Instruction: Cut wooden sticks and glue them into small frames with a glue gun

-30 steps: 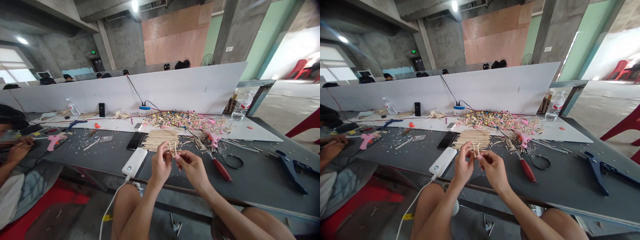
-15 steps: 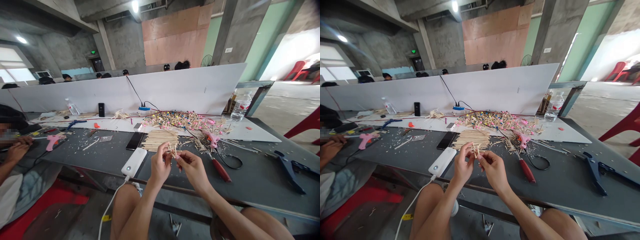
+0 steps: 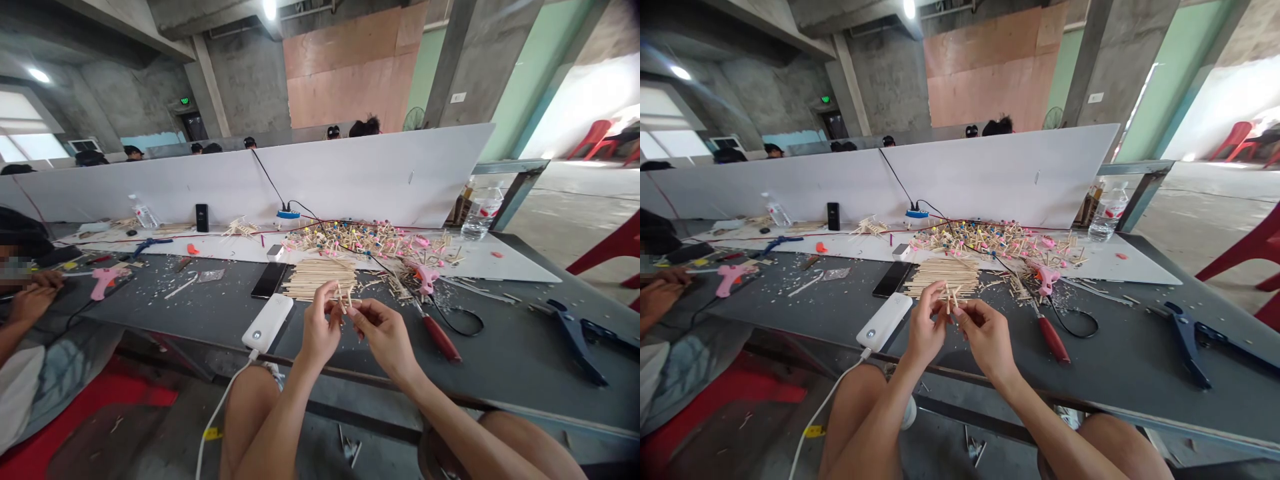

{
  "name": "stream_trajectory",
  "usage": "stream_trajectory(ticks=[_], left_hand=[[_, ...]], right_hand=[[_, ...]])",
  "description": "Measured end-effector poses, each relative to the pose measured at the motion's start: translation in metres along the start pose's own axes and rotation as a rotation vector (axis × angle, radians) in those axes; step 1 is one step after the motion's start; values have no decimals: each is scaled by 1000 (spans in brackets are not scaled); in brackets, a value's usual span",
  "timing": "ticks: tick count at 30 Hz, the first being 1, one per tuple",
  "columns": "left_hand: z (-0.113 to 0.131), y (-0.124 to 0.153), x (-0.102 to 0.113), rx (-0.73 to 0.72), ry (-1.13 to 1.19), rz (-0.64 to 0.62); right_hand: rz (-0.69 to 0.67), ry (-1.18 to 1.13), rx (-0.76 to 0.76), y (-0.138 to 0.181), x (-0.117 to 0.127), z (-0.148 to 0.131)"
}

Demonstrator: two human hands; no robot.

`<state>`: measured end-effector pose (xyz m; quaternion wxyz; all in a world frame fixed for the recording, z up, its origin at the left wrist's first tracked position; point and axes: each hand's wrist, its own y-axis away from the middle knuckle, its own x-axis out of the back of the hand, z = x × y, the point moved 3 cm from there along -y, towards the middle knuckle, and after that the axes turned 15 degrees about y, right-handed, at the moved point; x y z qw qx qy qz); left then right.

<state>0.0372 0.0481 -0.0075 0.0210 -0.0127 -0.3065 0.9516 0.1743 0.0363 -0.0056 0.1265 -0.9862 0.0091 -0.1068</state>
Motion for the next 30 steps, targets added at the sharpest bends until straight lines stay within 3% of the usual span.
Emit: stream_trajectory(ticks=[8, 12, 30], left_hand=[[-2, -2, -3, 208, 374, -16], [1, -6, 1, 225, 508, -25], [-1, -9, 5, 258, 634, 113]], right_hand=[[-10, 27, 1, 1, 0, 3], [-29, 26, 3, 1, 0, 1], [-46, -8, -7, 1, 2, 5]])
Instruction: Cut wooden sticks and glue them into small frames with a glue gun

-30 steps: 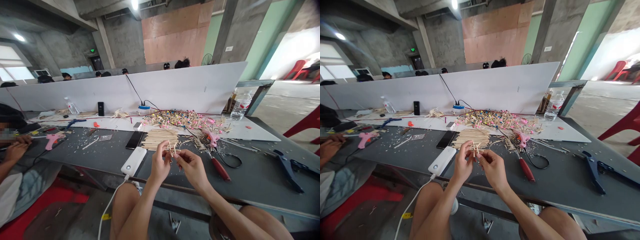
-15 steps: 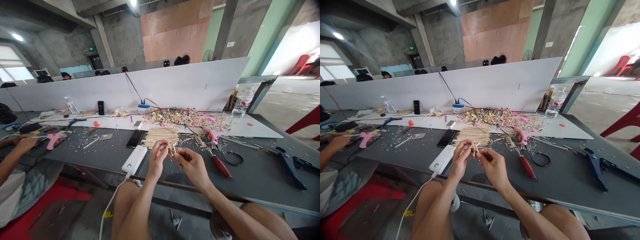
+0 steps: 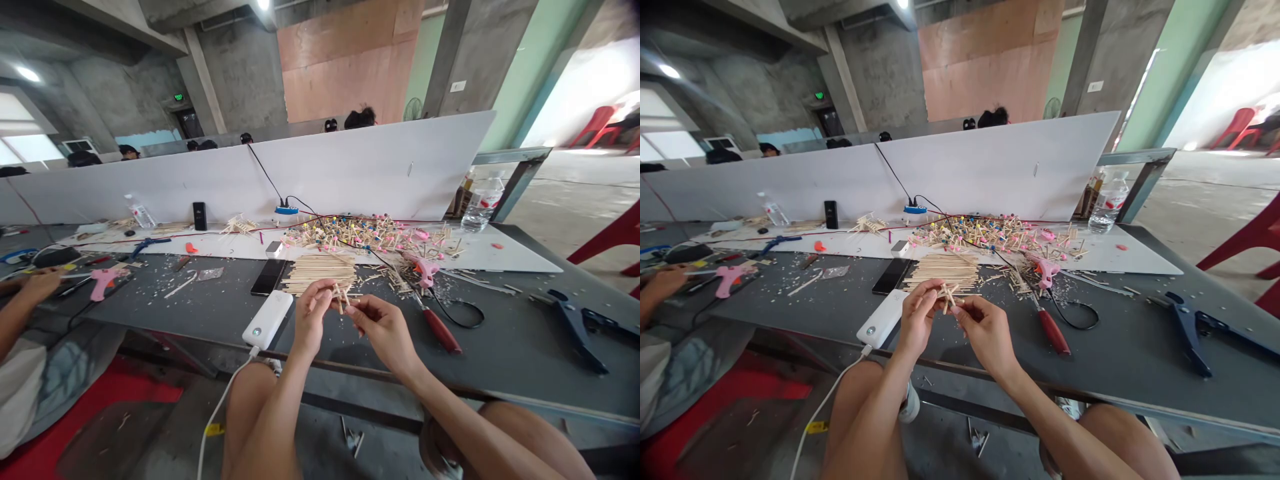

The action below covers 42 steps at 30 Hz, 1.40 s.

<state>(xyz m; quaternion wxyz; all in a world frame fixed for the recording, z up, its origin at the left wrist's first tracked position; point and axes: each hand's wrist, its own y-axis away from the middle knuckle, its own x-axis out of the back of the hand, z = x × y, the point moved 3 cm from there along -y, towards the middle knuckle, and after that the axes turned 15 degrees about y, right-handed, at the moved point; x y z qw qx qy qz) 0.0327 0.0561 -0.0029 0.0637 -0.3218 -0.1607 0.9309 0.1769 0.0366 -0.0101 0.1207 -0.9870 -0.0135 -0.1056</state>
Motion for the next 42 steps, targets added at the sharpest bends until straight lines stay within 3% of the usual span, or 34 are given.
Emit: stream_trajectory(ticks=[5, 13, 24, 42], left_hand=[[1, 0, 0, -17, -29, -45], [0, 1, 1, -2, -79, -62], [4, 7, -1, -27, -174, 2], [9, 10, 1, -132, -289, -22]], right_hand=[[3, -40, -10, 0, 0, 1], [36, 109, 15, -1, 2, 1], [81, 324, 146, 3, 2, -10], [63, 329, 122, 3, 3, -9]])
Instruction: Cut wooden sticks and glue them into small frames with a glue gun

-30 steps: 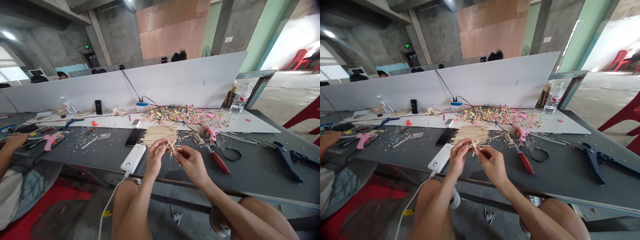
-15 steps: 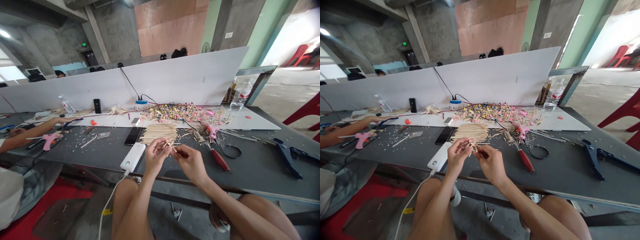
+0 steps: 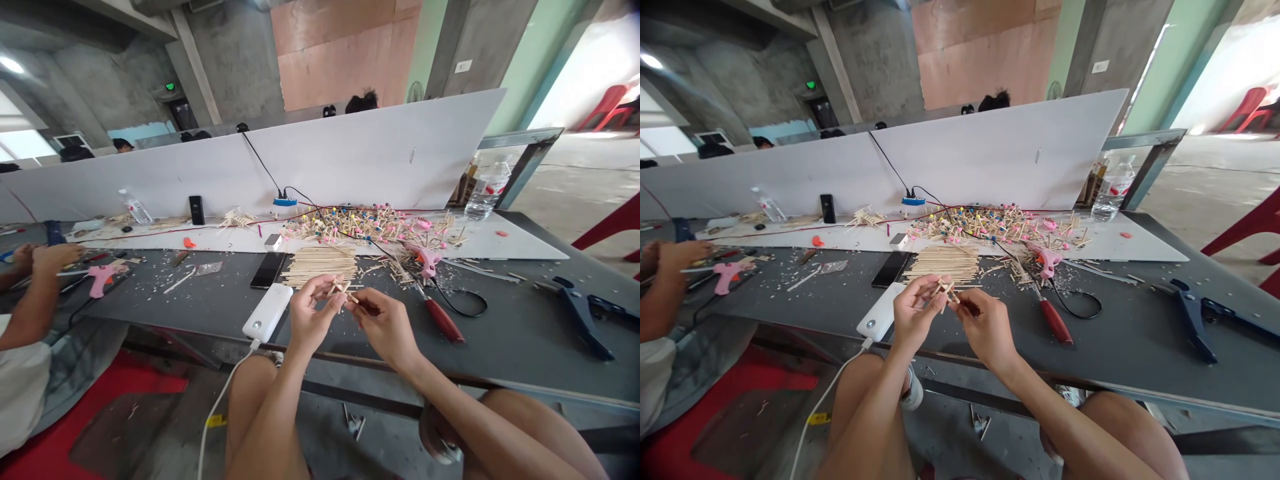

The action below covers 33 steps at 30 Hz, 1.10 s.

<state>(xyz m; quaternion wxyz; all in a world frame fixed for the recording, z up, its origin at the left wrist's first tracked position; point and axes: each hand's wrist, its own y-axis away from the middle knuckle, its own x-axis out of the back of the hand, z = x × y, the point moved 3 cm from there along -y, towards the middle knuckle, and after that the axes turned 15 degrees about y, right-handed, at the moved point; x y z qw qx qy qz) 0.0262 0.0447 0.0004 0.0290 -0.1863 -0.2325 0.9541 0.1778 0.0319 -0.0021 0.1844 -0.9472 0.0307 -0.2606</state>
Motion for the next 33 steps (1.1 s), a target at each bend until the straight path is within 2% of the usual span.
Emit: stream_trajectory(ticks=[28, 33], left_hand=[[0, 0, 1, 12, -77, 40], [0, 0, 1, 10, -90, 36]], right_hand=[[22, 47, 43, -1, 1, -1], [45, 104, 97, 0, 3, -2]])
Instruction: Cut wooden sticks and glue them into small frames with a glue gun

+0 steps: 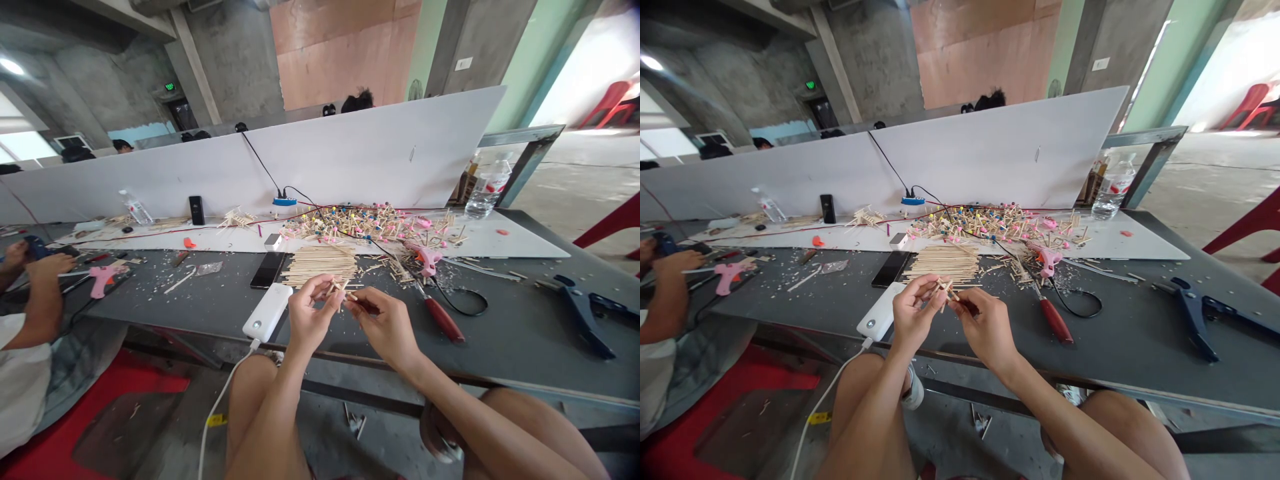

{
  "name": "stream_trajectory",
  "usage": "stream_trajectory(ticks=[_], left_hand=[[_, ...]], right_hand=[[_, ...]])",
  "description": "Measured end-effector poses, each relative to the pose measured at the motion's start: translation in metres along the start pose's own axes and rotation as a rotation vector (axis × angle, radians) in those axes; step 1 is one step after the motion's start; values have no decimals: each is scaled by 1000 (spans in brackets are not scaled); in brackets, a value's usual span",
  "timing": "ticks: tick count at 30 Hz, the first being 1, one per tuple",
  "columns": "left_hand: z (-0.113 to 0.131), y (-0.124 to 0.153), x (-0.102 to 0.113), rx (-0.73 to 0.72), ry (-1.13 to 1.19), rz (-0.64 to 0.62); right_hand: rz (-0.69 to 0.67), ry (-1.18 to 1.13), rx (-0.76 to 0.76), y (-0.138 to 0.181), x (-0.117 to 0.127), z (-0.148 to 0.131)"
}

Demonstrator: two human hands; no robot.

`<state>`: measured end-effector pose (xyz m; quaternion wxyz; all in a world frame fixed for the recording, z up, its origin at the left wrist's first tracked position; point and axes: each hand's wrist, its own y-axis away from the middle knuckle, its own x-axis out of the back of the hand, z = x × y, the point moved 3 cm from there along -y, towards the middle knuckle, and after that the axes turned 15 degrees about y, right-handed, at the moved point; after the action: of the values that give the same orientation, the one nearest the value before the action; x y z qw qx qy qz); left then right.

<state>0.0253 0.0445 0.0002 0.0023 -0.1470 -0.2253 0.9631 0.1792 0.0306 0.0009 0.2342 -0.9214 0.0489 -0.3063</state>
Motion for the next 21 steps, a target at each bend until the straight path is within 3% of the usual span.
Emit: stream_trajectory(ticks=[21], left_hand=[[1, 1, 0, -7, -32, 31]], right_hand=[[14, 37, 44, 0, 1, -1]])
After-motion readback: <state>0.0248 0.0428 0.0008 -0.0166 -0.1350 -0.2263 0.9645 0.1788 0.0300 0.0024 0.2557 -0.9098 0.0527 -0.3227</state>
